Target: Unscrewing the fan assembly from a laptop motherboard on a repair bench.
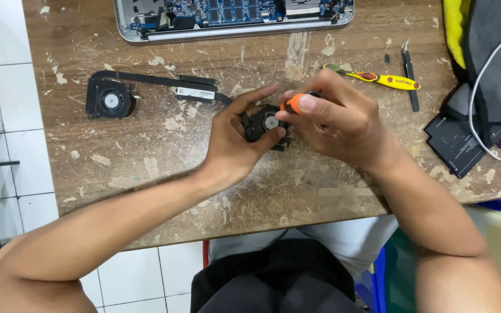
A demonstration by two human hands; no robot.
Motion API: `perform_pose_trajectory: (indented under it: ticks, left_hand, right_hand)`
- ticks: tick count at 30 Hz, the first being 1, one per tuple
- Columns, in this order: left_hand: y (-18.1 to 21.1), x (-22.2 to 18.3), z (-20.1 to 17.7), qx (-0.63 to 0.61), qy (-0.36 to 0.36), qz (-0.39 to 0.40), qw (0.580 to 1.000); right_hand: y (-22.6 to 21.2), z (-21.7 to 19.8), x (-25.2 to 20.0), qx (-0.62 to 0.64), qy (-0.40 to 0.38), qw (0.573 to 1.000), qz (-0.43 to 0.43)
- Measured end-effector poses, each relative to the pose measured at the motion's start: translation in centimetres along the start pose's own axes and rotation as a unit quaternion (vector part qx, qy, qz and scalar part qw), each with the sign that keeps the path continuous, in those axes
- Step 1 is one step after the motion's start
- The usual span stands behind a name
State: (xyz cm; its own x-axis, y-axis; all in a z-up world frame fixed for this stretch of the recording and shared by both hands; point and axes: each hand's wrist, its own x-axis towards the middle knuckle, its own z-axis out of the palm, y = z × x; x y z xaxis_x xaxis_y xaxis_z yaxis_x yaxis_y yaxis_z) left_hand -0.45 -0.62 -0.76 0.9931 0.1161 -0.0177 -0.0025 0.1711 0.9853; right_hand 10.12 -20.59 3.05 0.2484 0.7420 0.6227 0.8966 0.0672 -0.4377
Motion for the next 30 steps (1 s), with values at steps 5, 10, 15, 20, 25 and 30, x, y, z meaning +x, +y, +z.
perform_pose_trajectory:
  ticks: [5,10,15,20,25,30]
  left_hand:
    - [0.3,0.0,-0.1,0.000,-0.009,0.028,1.000]
    - [0.0,-0.2,-0.2,-0.016,-0.004,0.020,1.000]
    - [0.3,-0.1,-0.1,-0.028,-0.011,0.011,0.999]
    - [-0.3,-0.1,-0.3,-0.022,-0.009,0.021,1.000]
    - [0.0,-0.4,-0.3,-0.005,-0.006,0.016,1.000]
    - [0.0,-0.4,-0.5,-0.022,-0.024,0.057,0.998]
  right_hand:
    - [-0.2,-0.5,0.6,-0.007,0.004,1.000,-0.005]
    - [-0.5,-0.8,1.0,0.073,-0.039,0.996,0.027]
    - [1.2,-0.3,-1.1,-0.068,-0.036,0.996,0.036]
    - [0.0,-0.7,0.7,-0.015,-0.028,0.999,0.041]
    - [0.1,-0.3,0.2,0.032,-0.043,0.998,0.032]
    - [1.1,0.0,-1.1,-0.085,-0.019,0.995,0.054]
